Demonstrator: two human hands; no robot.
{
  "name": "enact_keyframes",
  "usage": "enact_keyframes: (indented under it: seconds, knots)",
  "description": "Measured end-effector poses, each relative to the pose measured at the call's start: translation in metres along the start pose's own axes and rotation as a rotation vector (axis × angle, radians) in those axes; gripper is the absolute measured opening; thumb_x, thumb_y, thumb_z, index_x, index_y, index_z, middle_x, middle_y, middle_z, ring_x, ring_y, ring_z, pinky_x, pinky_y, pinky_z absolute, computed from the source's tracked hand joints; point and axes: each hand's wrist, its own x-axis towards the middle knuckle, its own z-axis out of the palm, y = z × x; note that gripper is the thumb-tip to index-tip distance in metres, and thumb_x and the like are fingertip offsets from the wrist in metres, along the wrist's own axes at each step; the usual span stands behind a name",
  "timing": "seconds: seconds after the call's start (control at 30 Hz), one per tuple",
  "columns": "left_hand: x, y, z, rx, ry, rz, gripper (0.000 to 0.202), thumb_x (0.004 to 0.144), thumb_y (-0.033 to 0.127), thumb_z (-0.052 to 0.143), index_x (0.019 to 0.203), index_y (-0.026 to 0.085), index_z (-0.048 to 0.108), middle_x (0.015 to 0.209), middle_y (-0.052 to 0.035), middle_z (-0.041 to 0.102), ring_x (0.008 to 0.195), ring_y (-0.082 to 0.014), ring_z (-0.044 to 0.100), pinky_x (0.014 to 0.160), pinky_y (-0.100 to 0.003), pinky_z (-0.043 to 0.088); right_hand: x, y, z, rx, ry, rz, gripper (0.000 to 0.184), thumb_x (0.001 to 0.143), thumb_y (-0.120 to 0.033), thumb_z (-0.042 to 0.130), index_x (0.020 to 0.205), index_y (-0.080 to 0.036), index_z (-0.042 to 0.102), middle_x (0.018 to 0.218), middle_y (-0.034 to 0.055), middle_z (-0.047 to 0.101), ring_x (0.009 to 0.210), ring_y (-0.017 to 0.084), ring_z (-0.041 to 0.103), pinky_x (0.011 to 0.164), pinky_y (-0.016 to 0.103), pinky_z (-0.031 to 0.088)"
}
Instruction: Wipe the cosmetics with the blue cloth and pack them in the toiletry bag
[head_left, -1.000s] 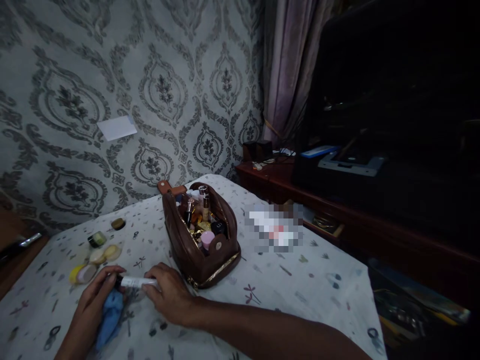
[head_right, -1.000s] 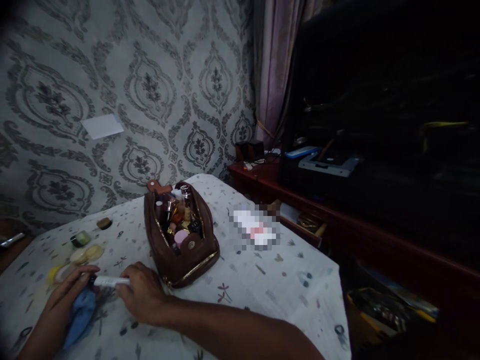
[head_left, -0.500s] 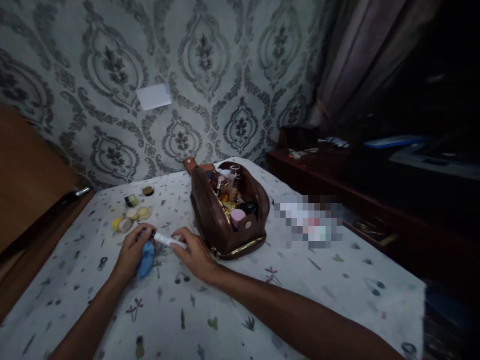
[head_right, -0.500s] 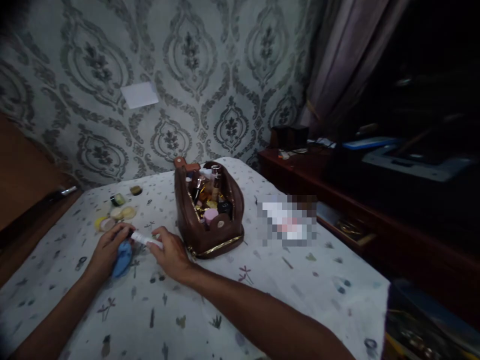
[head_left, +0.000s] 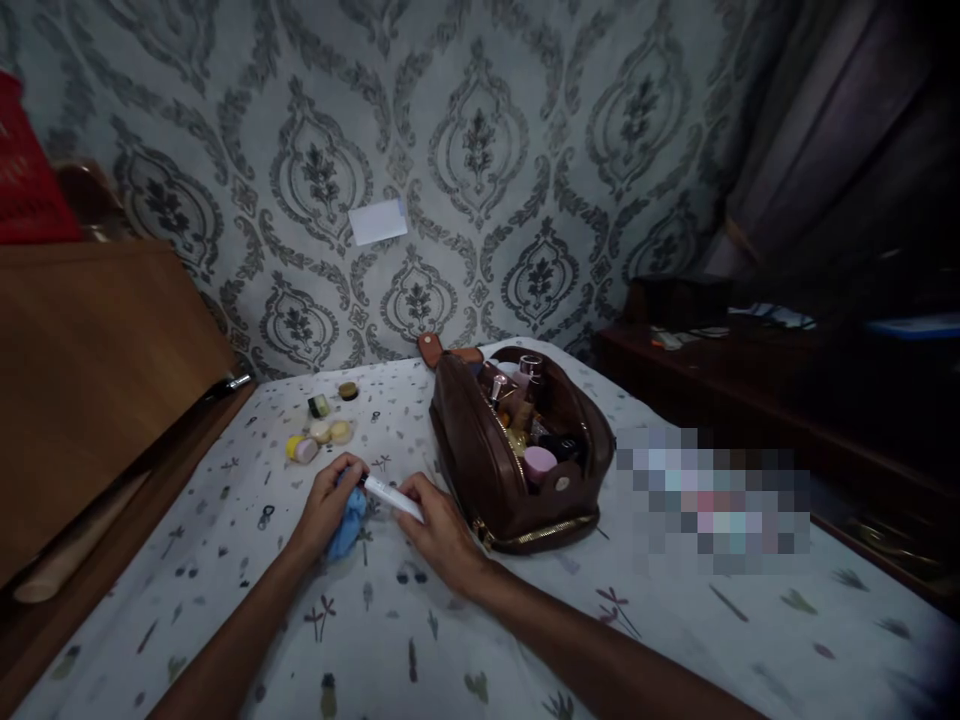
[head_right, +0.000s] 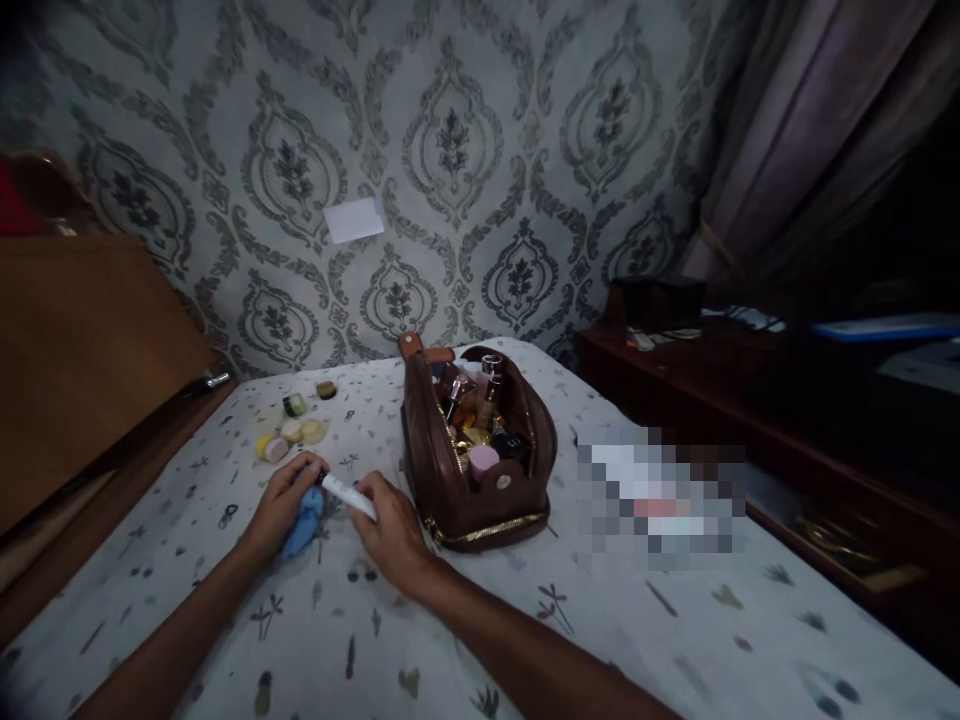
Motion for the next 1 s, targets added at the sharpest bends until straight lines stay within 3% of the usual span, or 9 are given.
enact_keyframes:
  seconds: [0.13, 0.37, 0.47, 0.53, 0.6, 0.77, 1.0]
  knots:
    - [0.001, 0.0, 0.0, 0.026, 0.022, 0.033, 0.037, 0.087, 0.055, 0.052, 0.076, 0.02, 0.059, 0.066, 0.0021, 0.052, 0.066, -0.0159, 0.051, 0.063, -0.026, 0.042, 0.0, -0.003, -0.003, -0.023, 0.02, -0.074, 0.002, 0.086, -0.018, 0.056, 0.086, -0.02, 0.056, 0.084, 0.0012, 0.056, 0.079, 0.017, 0.054, 0.071, 0.027, 0.04]
    - [0.0, 0.002, 0.001, 0.07, 0.326, 0.052, 0.038, 0.094, 0.054, 0.04, 0.092, 0.021, 0.058, 0.086, -0.0023, 0.059, 0.086, -0.0202, 0.057, 0.078, -0.03, 0.045, 0.0, -0.004, -0.001, -0.057, 0.025, -0.107, 0.004, 0.089, -0.018, 0.054, 0.087, -0.019, 0.058, 0.082, 0.0019, 0.058, 0.078, 0.017, 0.055, 0.07, 0.027, 0.04]
    - [-0.004, 0.005, 0.004, 0.13, 0.201, 0.115, 0.038, 0.096, 0.052, 0.038, 0.088, 0.021, 0.058, 0.085, -0.0023, 0.06, 0.085, -0.0196, 0.057, 0.078, -0.03, 0.044, -0.001, -0.005, 0.0, -0.086, 0.021, -0.152, 0.004, 0.088, -0.018, 0.055, 0.087, -0.019, 0.058, 0.082, 0.0021, 0.059, 0.077, 0.017, 0.056, 0.069, 0.026, 0.041]
    - [-0.007, 0.006, 0.006, 0.193, 0.073, 0.146, 0.039, 0.096, 0.051, 0.038, 0.081, 0.021, 0.057, 0.076, -0.0005, 0.057, 0.076, -0.0186, 0.055, 0.073, -0.03, 0.043, -0.002, -0.005, 0.0, -0.088, 0.028, -0.161, 0.005, 0.089, -0.02, 0.054, 0.085, -0.02, 0.058, 0.081, 0.0022, 0.059, 0.075, 0.017, 0.055, 0.066, 0.026, 0.04]
    - [-0.009, 0.005, 0.008, 0.246, 0.019, 0.156, 0.039, 0.096, 0.051, 0.037, 0.078, 0.021, 0.055, 0.069, 0.0012, 0.053, 0.069, -0.0177, 0.053, 0.068, -0.029, 0.041, -0.003, -0.007, -0.002, -0.075, 0.024, -0.145, 0.008, 0.09, -0.023, 0.054, 0.083, -0.02, 0.058, 0.078, 0.0018, 0.058, 0.072, 0.016, 0.055, 0.064, 0.025, 0.04]
    - [-0.008, 0.003, 0.007, 0.284, 0.058, 0.162, 0.036, 0.096, 0.049, 0.035, 0.08, 0.022, 0.053, 0.067, 0.0023, 0.052, 0.066, -0.017, 0.051, 0.064, -0.028, 0.039, -0.005, -0.011, -0.003, 0.023, -0.065, -0.054, 0.02, 0.092, -0.037, 0.052, 0.085, -0.02, 0.06, 0.066, -0.0024, 0.053, 0.061, 0.013, 0.05, 0.058, 0.024, 0.037]
    - [-0.009, 0.002, 0.004, 0.285, 0.062, 0.142, 0.034, 0.096, 0.047, 0.035, 0.086, 0.022, 0.054, 0.065, 0.0038, 0.048, 0.063, -0.0161, 0.048, 0.062, -0.028, 0.036, 0.001, -0.006, 0.002, 0.351, -0.155, 0.229, 0.034, 0.088, -0.052, 0.052, 0.076, -0.02, 0.057, 0.053, -0.0046, 0.052, 0.04, 0.01, 0.043, 0.042, 0.022, 0.032]
